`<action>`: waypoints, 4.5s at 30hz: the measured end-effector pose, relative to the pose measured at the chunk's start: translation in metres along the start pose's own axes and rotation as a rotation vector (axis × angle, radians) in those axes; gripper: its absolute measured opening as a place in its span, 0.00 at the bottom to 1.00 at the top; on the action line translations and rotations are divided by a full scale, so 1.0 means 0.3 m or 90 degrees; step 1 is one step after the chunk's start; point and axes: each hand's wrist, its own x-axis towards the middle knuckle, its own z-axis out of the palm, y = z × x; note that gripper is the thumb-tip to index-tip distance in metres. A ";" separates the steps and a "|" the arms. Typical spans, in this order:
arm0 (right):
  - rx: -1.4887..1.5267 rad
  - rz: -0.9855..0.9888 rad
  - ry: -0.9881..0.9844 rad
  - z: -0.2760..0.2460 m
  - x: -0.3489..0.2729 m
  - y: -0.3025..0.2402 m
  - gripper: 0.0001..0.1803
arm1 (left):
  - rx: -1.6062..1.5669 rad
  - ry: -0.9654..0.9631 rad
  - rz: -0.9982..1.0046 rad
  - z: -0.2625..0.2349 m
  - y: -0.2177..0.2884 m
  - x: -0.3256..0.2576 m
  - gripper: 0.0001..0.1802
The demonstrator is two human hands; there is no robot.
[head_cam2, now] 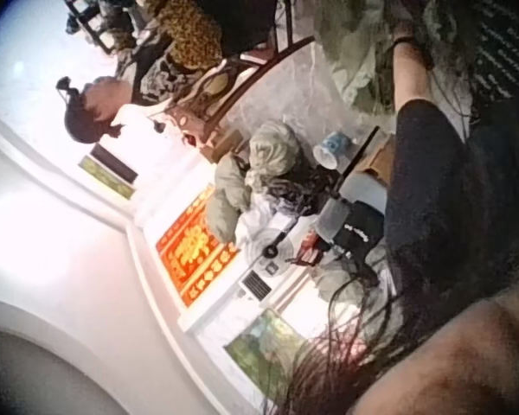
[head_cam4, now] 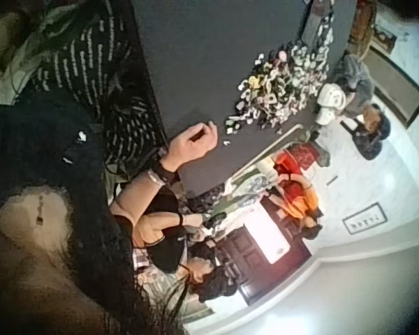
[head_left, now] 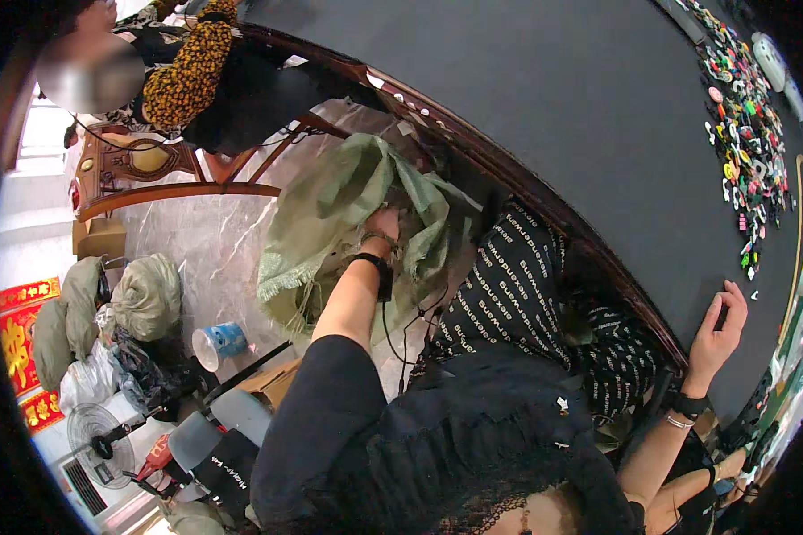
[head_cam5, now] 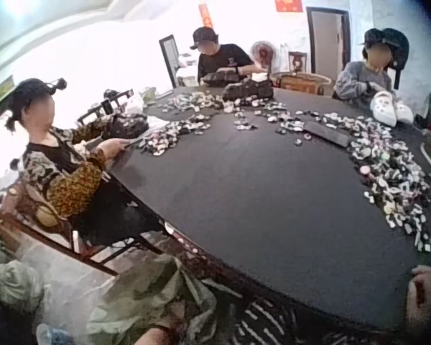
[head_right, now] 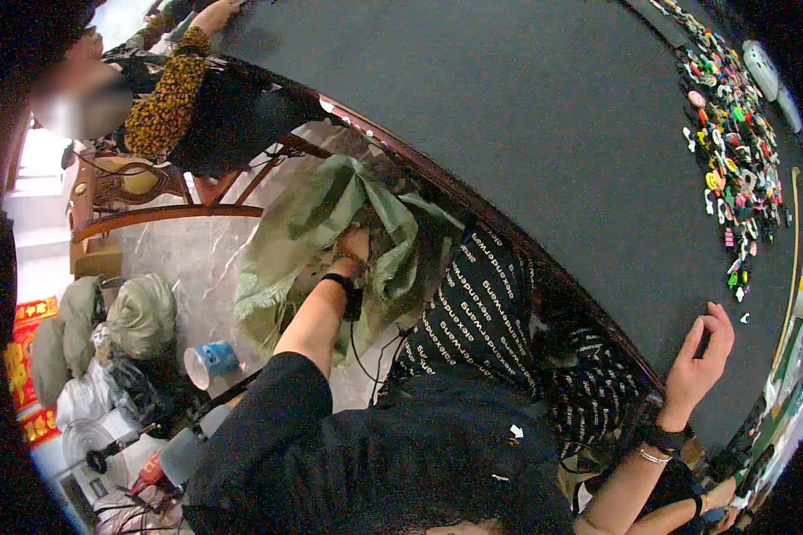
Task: Insert decorative charms into the holes of foam clogs.
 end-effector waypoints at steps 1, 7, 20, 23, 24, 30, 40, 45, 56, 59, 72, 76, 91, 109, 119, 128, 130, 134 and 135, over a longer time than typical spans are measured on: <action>0.024 -0.003 0.001 0.009 0.012 -0.003 0.04 | -0.084 0.016 -0.029 -0.005 -0.081 -0.066 0.10; 0.050 -0.007 -0.007 0.026 0.025 0.000 0.04 | -0.147 0.037 0.063 -0.147 -0.222 -0.412 0.11; 0.074 -0.052 0.018 0.014 0.031 -0.013 0.05 | -0.242 0.389 -0.080 -0.724 -0.258 -0.858 0.15; 0.075 -0.050 0.034 0.007 0.022 -0.017 0.04 | -0.444 0.398 -0.115 -0.951 -0.226 -0.958 0.12; 0.077 -0.046 0.038 0.000 0.019 -0.014 0.04 | -0.539 0.381 -0.143 -1.021 -0.211 -0.992 0.10; 0.091 -0.061 0.054 0.000 0.019 0.004 0.04 | 0.032 0.741 -0.002 -1.375 -0.016 -1.112 0.31; 0.123 -0.072 0.082 0.001 0.031 0.002 0.04 | -0.369 1.062 0.373 -1.792 0.287 -0.804 0.24; 0.124 -0.055 0.076 -0.019 0.016 -0.002 0.05 | -0.627 1.128 0.316 -1.671 0.570 -0.654 0.25; 0.112 -0.041 0.060 -0.029 0.017 -0.012 0.04 | -1.367 0.268 0.280 -1.125 0.587 -0.639 0.10; 0.100 -0.027 0.062 -0.031 0.016 -0.023 0.04 | -1.281 0.275 0.187 -1.124 0.553 -0.673 0.15; 0.125 -0.041 0.044 -0.011 0.024 -0.056 0.04 | -1.217 0.102 0.123 -1.037 0.499 -0.798 0.17; 0.527 0.069 -0.058 -0.005 0.012 -0.175 0.05 | -1.180 0.112 0.163 -1.046 0.493 -0.788 0.18; 0.859 0.348 -0.620 0.111 0.188 -0.491 0.33 | -1.127 0.101 0.194 -1.030 0.458 -0.791 0.19; 0.977 0.252 -0.811 0.140 0.084 -0.603 0.28 | -1.082 0.128 0.182 -1.049 0.460 -0.799 0.21; 1.114 0.277 -0.832 0.203 0.023 -0.748 0.17 | -1.079 0.131 0.138 -1.061 0.454 -0.811 0.17; 1.107 0.452 -0.614 0.136 0.040 -0.601 0.18 | -1.142 0.167 0.156 -1.071 0.431 -0.770 0.21; 1.092 0.458 -0.554 0.129 0.049 -0.541 0.18 | -1.157 0.172 0.173 -1.072 0.427 -0.758 0.21; 1.104 0.471 -0.441 0.108 0.082 -0.429 0.18 | -1.169 0.183 0.192 -1.074 0.421 -0.748 0.18; 1.090 0.490 -0.403 0.099 0.090 -0.407 0.18 | -1.168 0.180 0.196 -1.075 0.421 -0.746 0.18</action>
